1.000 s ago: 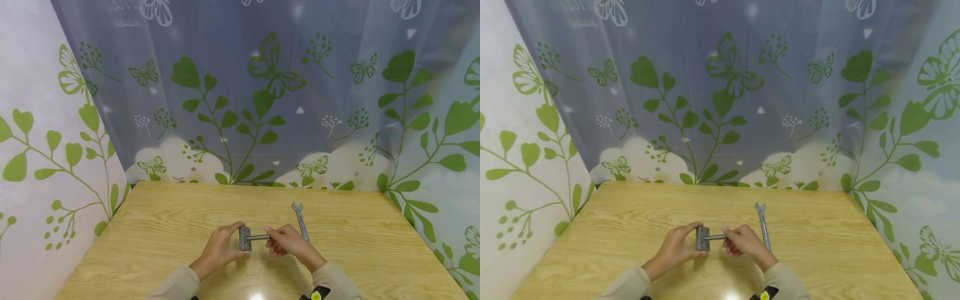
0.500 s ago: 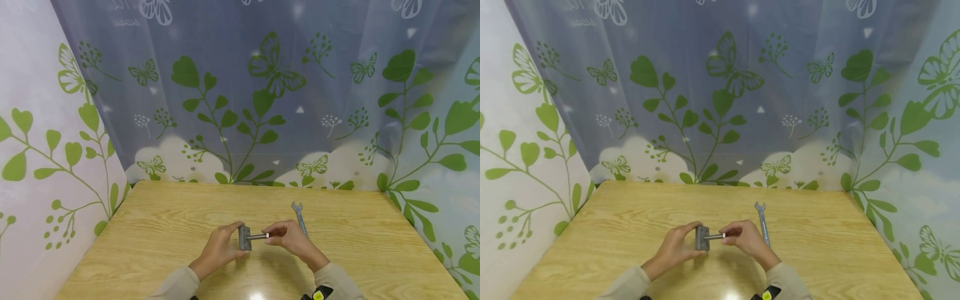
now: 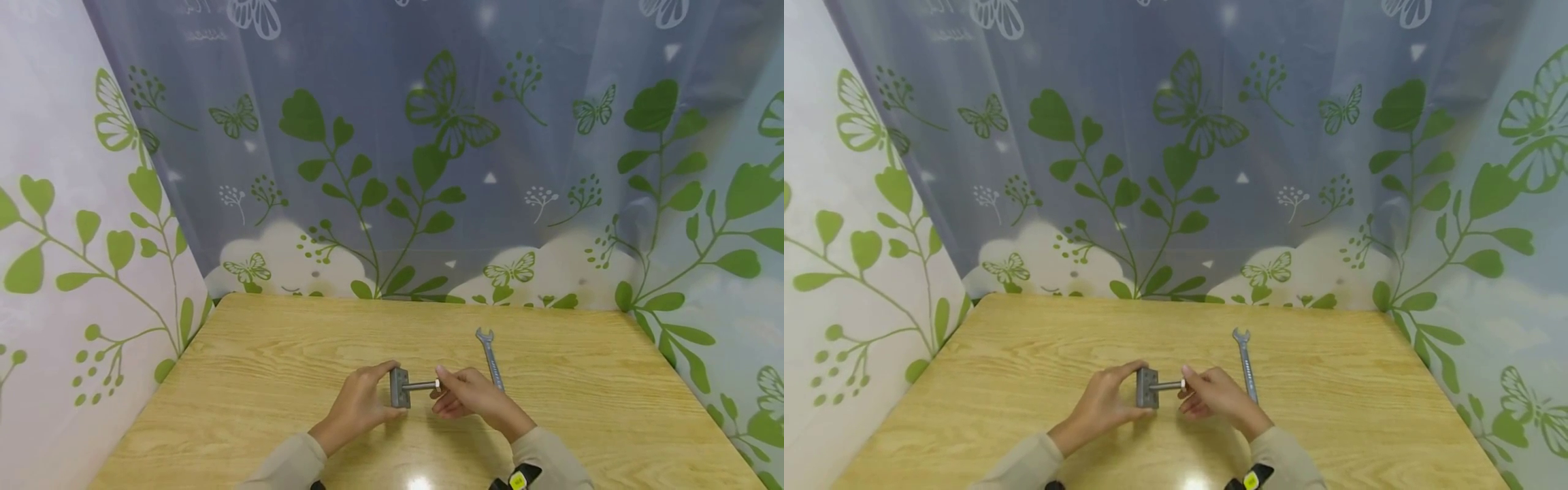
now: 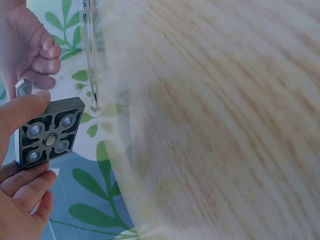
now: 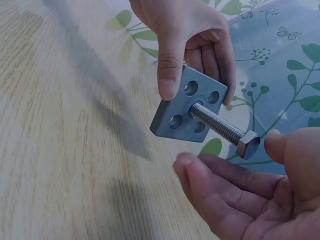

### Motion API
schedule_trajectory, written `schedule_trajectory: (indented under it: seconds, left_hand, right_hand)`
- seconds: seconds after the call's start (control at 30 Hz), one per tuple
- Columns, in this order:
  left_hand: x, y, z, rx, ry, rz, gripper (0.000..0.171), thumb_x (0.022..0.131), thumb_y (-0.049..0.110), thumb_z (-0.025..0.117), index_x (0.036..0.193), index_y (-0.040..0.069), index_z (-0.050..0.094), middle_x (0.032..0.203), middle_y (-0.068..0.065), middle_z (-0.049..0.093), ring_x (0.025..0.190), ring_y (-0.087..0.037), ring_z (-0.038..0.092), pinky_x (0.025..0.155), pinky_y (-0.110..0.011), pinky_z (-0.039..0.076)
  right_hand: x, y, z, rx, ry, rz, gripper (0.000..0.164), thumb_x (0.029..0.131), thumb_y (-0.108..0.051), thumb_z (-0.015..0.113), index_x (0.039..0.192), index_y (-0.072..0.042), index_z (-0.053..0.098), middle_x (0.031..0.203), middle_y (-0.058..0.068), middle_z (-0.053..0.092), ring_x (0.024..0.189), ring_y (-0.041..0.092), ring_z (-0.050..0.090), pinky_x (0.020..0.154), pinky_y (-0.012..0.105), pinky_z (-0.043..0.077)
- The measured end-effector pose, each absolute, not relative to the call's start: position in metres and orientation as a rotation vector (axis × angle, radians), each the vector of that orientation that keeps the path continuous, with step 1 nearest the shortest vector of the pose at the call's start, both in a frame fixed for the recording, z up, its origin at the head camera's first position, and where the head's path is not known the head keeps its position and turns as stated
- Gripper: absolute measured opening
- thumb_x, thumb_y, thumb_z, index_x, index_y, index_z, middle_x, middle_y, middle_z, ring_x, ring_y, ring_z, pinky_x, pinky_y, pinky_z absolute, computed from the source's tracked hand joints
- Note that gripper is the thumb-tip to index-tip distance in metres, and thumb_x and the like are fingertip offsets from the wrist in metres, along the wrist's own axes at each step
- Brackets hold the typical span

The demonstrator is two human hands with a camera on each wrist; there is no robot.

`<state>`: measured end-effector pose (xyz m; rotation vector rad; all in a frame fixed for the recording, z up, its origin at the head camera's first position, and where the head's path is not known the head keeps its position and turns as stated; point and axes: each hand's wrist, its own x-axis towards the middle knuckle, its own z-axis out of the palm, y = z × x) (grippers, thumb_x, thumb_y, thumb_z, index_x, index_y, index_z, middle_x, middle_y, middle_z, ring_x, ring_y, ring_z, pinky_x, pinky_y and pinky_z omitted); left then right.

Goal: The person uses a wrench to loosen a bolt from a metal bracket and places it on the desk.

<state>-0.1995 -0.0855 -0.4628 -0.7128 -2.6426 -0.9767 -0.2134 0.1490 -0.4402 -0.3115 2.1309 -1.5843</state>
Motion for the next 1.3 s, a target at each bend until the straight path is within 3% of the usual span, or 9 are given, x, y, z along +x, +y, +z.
schedule_trajectory:
  seconds: [0.2,0.4,0.67,0.9,1.13,1.3]
  left_hand:
    - [-0.1987,-0.0854,-0.4619,-0.724,-2.636,-0.960,0.070,0.062,0.020,0.091,0.122,0.001,0.061,0.110,-0.012,0.070,0.099,-0.032,0.067,0.087,-0.042,0.055]
    - [-0.1987,-0.0851,-0.4609,-0.726,-2.640,-0.955,0.070,0.062,0.021,0.091,0.122,0.001,0.061,0.108,-0.010,0.071,0.098,-0.031,0.067,0.085,-0.043,0.056]
    - [-0.1988,-0.0850,-0.4609,-0.716,-2.663,-0.944,0.070,0.062,0.023,0.091,0.122,0.003,0.061,0.112,-0.010,0.069,0.101,-0.031,0.066,0.087,-0.042,0.055]
    - [-0.1980,-0.0857,-0.4612,-0.707,-2.668,-0.966,0.071,0.063,0.024,0.091,0.124,0.002,0.060,0.115,-0.012,0.068,0.103,-0.032,0.065,0.088,-0.043,0.055]
    - [-0.1977,-0.0865,-0.4605,-0.702,-2.665,-0.979,0.071,0.064,0.023,0.090,0.124,0.002,0.060,0.116,-0.012,0.067,0.104,-0.032,0.065,0.088,-0.044,0.055]
    - [-0.1969,-0.0872,-0.4618,-0.690,-2.675,-0.940,0.071,0.062,0.024,0.091,0.123,0.003,0.061,0.113,-0.011,0.069,0.100,-0.031,0.066,0.086,-0.042,0.056]
  right_hand:
    - [-0.2130,0.1497,-0.4386,-0.298,2.117,-1.545,0.070,0.100,-0.052,0.039,0.092,0.012,0.066,0.071,0.006,0.067,0.060,0.010,0.064,0.062,0.031,0.060]
    - [-0.2131,0.1497,-0.4366,-0.307,2.079,-1.550,0.053,0.099,-0.042,0.048,0.087,0.007,0.065,0.065,0.002,0.063,0.054,0.006,0.058,0.053,0.021,0.053]
    - [-0.2152,0.1534,-0.4362,-0.387,2.156,-1.607,0.032,0.091,-0.022,0.067,0.105,0.007,0.064,0.080,0.007,0.066,0.071,0.016,0.065,0.071,0.040,0.059]
    - [-0.2156,0.1523,-0.4385,-0.479,2.266,-1.635,0.028,0.082,-0.008,0.075,0.105,0.003,0.066,0.082,0.005,0.063,0.076,0.017,0.060,0.072,0.040,0.058]
    - [-0.2150,0.1520,-0.4377,-0.493,2.299,-1.607,0.028,0.082,-0.009,0.075,0.106,0.002,0.066,0.084,0.006,0.063,0.078,0.018,0.060,0.070,0.033,0.057]
    - [-0.2131,0.1521,-0.4377,-0.467,2.208,-1.546,0.042,0.092,-0.027,0.066,0.117,0.007,0.060,0.094,0.011,0.067,0.086,0.027,0.066,0.078,0.041,0.058]
